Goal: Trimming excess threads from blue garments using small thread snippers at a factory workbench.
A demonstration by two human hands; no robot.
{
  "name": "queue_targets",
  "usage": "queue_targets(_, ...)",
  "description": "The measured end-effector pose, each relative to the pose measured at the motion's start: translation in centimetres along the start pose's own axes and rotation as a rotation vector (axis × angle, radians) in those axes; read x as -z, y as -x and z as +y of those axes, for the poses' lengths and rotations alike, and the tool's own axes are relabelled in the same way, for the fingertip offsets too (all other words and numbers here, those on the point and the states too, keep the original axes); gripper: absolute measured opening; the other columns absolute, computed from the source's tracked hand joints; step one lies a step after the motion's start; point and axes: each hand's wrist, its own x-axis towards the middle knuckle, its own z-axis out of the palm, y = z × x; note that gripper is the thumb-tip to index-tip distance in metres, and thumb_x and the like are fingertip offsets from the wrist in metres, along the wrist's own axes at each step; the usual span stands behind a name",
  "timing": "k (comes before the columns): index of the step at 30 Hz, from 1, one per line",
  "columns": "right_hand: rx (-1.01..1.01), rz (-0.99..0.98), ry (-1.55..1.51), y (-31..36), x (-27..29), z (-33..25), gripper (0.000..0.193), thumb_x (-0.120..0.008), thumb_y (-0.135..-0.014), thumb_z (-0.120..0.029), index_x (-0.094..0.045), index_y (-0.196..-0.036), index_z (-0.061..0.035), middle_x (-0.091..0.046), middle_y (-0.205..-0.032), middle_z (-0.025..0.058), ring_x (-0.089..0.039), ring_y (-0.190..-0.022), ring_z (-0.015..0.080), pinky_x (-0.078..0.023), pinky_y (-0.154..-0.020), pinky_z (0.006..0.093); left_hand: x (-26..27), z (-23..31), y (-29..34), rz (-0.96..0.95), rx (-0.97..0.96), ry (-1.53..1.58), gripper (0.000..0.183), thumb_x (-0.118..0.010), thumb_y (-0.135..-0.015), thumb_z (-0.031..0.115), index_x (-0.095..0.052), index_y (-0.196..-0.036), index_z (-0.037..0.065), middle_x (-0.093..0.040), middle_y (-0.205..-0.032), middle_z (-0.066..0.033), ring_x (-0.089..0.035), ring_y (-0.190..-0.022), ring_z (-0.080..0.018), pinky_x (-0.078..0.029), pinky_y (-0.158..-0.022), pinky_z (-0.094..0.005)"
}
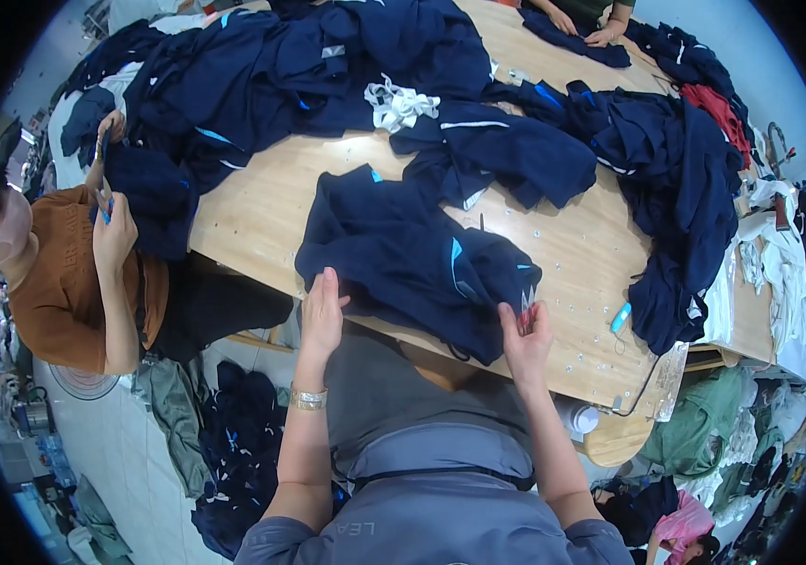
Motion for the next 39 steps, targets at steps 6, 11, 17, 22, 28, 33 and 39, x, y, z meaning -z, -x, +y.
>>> queue_targets(6, 0.299, -0.227, 0.395, 3.1, 0.7, 0.5, 0.046, -0.082, -0.061, -0.026, -0.044, -0.076, -0.0047, -0.047, -0.071, 0.0116, -0.048, -0.062, 0.0287, -0.04, -0.055, 0.0362, 0.5, 0.4, 1.4, 0.036, -0.172, -0.298, 0.045, -0.046, -0.093, 0.036, -0.055, -0.099, -0.008, -0.059, -0.089, -0.0202, -0.06, -0.085, -0.03, -0.049, -0.076, -0.0344)
queue_targets(11, 0.239, -0.349, 0.503, 1.4, 2.1, 1.9, 0.04, -0.069, -0.056, -0.005, -0.043, -0.087, -0.0001, -0.045, -0.086, 0.0169, -0.048, -0.08, 0.0348, -0.04, -0.069, 0.0404, 1.2, 0.1, 2.1, 0.007, -0.539, -0.712, 0.048, -0.073, -0.074, 0.027, -0.056, -0.104, -0.007, -0.059, -0.088, -0.0199, -0.056, -0.085, -0.0367, -0.046, -0.079, -0.0379)
queue_targets(17, 0.341, -0.329, 0.41, 0.8, 2.4, 1.3, 0.034, -0.064, -0.055, 0.0, -0.041, -0.08, -0.002, -0.044, -0.082, 0.0157, -0.046, -0.077, 0.0337, -0.039, -0.067, 0.0401, -1.2, 0.8, 4.1, 0.091, -0.393, -0.691, 0.032, -0.07, -0.076, 0.03, -0.066, -0.083, -0.002, -0.061, -0.084, -0.0144, -0.058, -0.077, -0.0296, -0.047, -0.068, -0.0363)
queue_targets(22, 0.374, -0.284, 0.381, 1.6, 2.3, 1.7, 0.034, -0.064, -0.053, -0.001, -0.04, -0.077, -0.0031, -0.044, -0.082, 0.0155, -0.046, -0.076, 0.0331, -0.038, -0.066, 0.0395, -4.8, 0.2, 4.8, -0.263, 0.548, 0.42, 0.035, -0.057, -0.089, 0.037, -0.06, -0.086, 0.001, -0.062, -0.077, -0.0071, -0.065, -0.081, -0.0172, -0.044, -0.045, -0.0186)
queue_targets(28, 0.393, -0.265, 0.173, 2.2, 2.6, -0.1, 0.033, -0.071, -0.07, -0.01, -0.043, -0.085, -0.0015, -0.045, -0.08, 0.0091, -0.043, -0.068, 0.0211, -0.037, -0.061, 0.0326, -7.4, -1.6, 3.9, -0.301, 0.622, 1.191, 0.014, -0.061, -0.087, 0.02, -0.054, -0.083, 0.009, -0.06, -0.085, -0.0071, -0.063, -0.095, -0.0243, -0.048, -0.048, -0.0185)
queue_targets(33, -0.157, -0.254, -0.622, 1.5, -0.7, -3.6, 0.017, -0.057, -0.085, 0.0, -0.042, -0.092, -0.0032, -0.05, -0.079, 0.0011, -0.048, -0.068, 0.0054, -0.042, -0.062, 0.0186, -8.3, 2.4, 5.6, -0.37, 0.418, 1.187, 0.008, -0.055, -0.09, 0.014, -0.052, -0.091, 0.007, -0.06, -0.088, -0.0097, -0.064, -0.094, -0.0273, -0.055, -0.064, -0.0246)
queue_targets(39, -0.114, -0.38, -0.494, 0.8, -2.3, -5.2, 0.026, -0.062, -0.08, 0.002, -0.041, -0.094, -0.0051, -0.051, -0.087, 0.0034, -0.049, -0.073, 0.0065, -0.045, -0.065, 0.0204, -9.1, 2.8, 6.3, -0.354, 0.098, 0.903, 0.021, -0.049, -0.094, 0.014, -0.051, -0.11, 0.001, -0.062, -0.101, -0.0133, -0.065, -0.086, -0.0225, -0.055, -0.073, -0.031)
